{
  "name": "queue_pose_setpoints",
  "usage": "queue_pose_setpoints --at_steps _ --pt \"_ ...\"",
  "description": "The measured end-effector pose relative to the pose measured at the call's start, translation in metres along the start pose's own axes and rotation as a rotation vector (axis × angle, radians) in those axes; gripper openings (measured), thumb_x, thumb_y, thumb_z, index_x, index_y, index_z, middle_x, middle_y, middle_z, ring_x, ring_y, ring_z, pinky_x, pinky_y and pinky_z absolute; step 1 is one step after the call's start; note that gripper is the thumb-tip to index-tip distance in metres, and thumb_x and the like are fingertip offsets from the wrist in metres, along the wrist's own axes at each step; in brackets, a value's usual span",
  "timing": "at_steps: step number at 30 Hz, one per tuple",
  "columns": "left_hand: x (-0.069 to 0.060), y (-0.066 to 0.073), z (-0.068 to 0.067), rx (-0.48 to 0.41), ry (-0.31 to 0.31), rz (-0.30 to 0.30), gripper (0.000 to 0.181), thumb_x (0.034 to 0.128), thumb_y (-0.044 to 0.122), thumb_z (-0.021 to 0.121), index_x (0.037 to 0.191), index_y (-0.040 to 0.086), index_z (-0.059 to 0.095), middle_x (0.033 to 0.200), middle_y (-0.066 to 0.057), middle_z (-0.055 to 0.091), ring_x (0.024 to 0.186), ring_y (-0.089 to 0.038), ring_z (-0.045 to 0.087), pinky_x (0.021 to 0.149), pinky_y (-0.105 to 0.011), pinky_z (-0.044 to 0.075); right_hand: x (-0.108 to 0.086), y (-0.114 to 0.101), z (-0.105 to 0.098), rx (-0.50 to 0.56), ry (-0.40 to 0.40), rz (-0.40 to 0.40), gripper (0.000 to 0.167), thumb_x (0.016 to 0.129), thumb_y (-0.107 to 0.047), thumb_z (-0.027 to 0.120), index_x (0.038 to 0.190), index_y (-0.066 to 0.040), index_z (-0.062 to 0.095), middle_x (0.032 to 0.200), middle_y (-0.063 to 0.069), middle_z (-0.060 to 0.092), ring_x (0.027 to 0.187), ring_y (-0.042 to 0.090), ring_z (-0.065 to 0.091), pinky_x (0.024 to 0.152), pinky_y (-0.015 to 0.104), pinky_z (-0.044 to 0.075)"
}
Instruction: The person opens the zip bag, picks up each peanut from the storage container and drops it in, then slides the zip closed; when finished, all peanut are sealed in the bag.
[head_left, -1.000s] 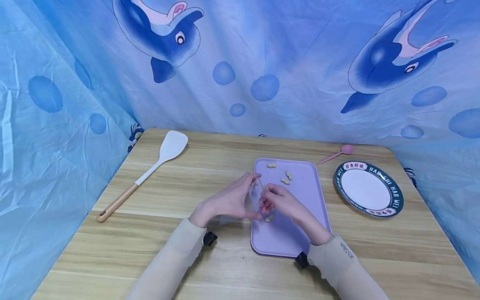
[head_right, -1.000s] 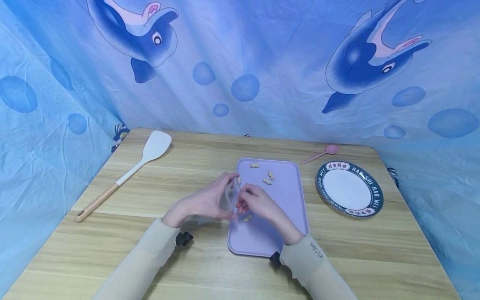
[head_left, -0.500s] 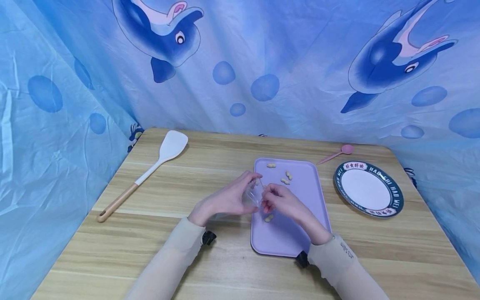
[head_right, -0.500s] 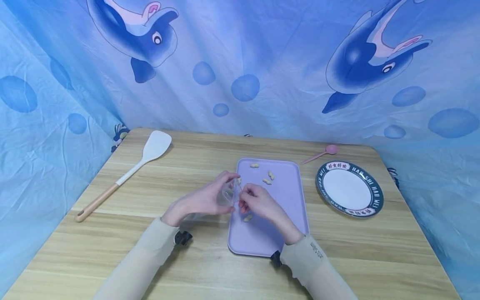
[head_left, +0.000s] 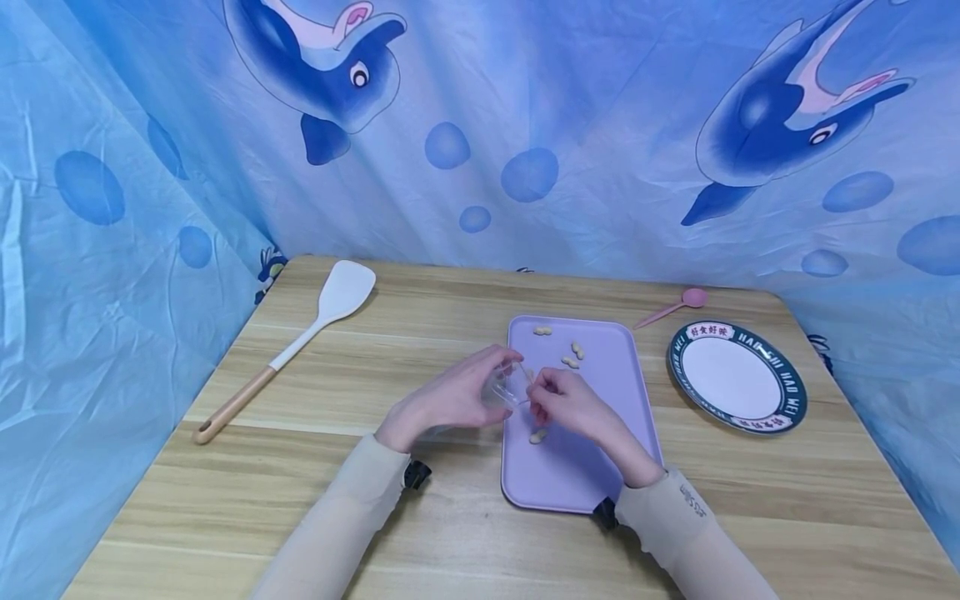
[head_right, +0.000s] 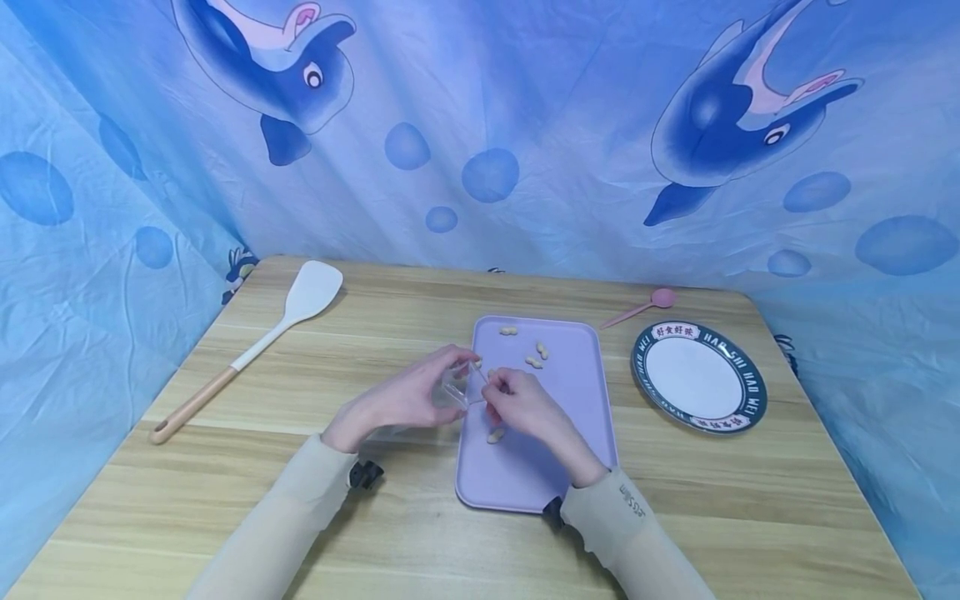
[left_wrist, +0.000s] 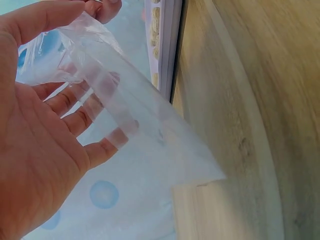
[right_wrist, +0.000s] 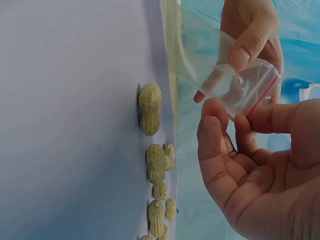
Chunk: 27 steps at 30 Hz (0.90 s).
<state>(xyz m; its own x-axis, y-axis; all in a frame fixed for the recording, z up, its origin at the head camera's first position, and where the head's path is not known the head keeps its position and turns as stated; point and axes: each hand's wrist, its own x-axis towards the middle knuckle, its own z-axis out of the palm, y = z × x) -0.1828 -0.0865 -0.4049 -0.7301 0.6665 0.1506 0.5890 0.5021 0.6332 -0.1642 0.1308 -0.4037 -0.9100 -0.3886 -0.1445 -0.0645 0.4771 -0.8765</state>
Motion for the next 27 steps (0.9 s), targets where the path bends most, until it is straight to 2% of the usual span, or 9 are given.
queue_pose_setpoints --at_steps 7,10,14,17,22,27 --pt "-0.001 -0.002 -0.002 0.031 -0.009 -0.02 0.077 0.0758 0.013 0.084 0.143 0.005 0.046 0.133 -0.007 0.057 0.122 -0.019 0.054 0.105 -0.033 0.043 0.001 0.001 -0.003 -0.062 -0.014 -0.024 0.026 0.103 -0.018 0.053 0.093 0.004 0.062 0.073 0.008 0.065 0.064 0.019 0.064 0.064 0.032 0.053" --pt "-0.002 -0.003 -0.003 0.044 -0.019 -0.038 0.08 0.0753 0.014 0.084 0.144 0.006 0.045 0.135 -0.006 0.056 0.124 -0.018 0.053 0.106 -0.032 0.042 0.0 0.002 -0.007 -0.089 -0.003 -0.03 0.028 0.103 -0.023 0.055 0.097 0.003 0.064 0.074 0.008 0.066 0.065 0.019 0.065 0.065 0.032 0.052" --pt "-0.002 -0.003 -0.004 0.051 -0.029 -0.051 0.083 0.0752 0.016 0.085 0.147 0.008 0.043 0.136 -0.005 0.055 0.124 -0.018 0.053 0.106 -0.033 0.042 -0.001 0.002 -0.018 -0.093 0.024 -0.035 0.026 0.101 -0.021 0.058 0.099 0.003 0.064 0.078 0.012 0.067 0.068 0.022 0.066 0.066 0.035 0.054" --pt "-0.002 -0.004 -0.004 0.057 -0.032 -0.054 0.084 0.0753 0.018 0.085 0.148 0.009 0.042 0.136 -0.005 0.055 0.123 -0.018 0.054 0.105 -0.034 0.043 -0.002 0.003 -0.03 -0.095 0.07 -0.045 0.021 0.1 -0.017 0.06 0.099 0.004 0.064 0.081 0.016 0.067 0.068 0.024 0.066 0.064 0.039 0.056" --pt "-0.003 -0.003 -0.005 0.067 -0.044 -0.064 0.086 0.0751 0.02 0.085 0.149 0.009 0.041 0.136 -0.005 0.055 0.123 -0.018 0.053 0.107 -0.034 0.042 0.002 0.011 -0.057 -0.079 0.128 -0.112 0.017 0.097 -0.008 0.063 0.101 0.008 0.064 0.083 0.019 0.066 0.069 0.025 0.065 0.063 0.034 0.057" --pt "-0.004 -0.003 -0.006 0.066 -0.052 -0.068 0.087 0.0753 0.02 0.085 0.149 0.009 0.04 0.136 -0.006 0.055 0.124 -0.018 0.052 0.108 -0.034 0.04 0.017 0.019 -0.088 -0.208 0.119 -0.16 0.019 0.093 -0.004 0.066 0.108 0.009 0.066 0.082 0.013 0.064 0.072 0.021 0.06 0.061 0.027 0.051"
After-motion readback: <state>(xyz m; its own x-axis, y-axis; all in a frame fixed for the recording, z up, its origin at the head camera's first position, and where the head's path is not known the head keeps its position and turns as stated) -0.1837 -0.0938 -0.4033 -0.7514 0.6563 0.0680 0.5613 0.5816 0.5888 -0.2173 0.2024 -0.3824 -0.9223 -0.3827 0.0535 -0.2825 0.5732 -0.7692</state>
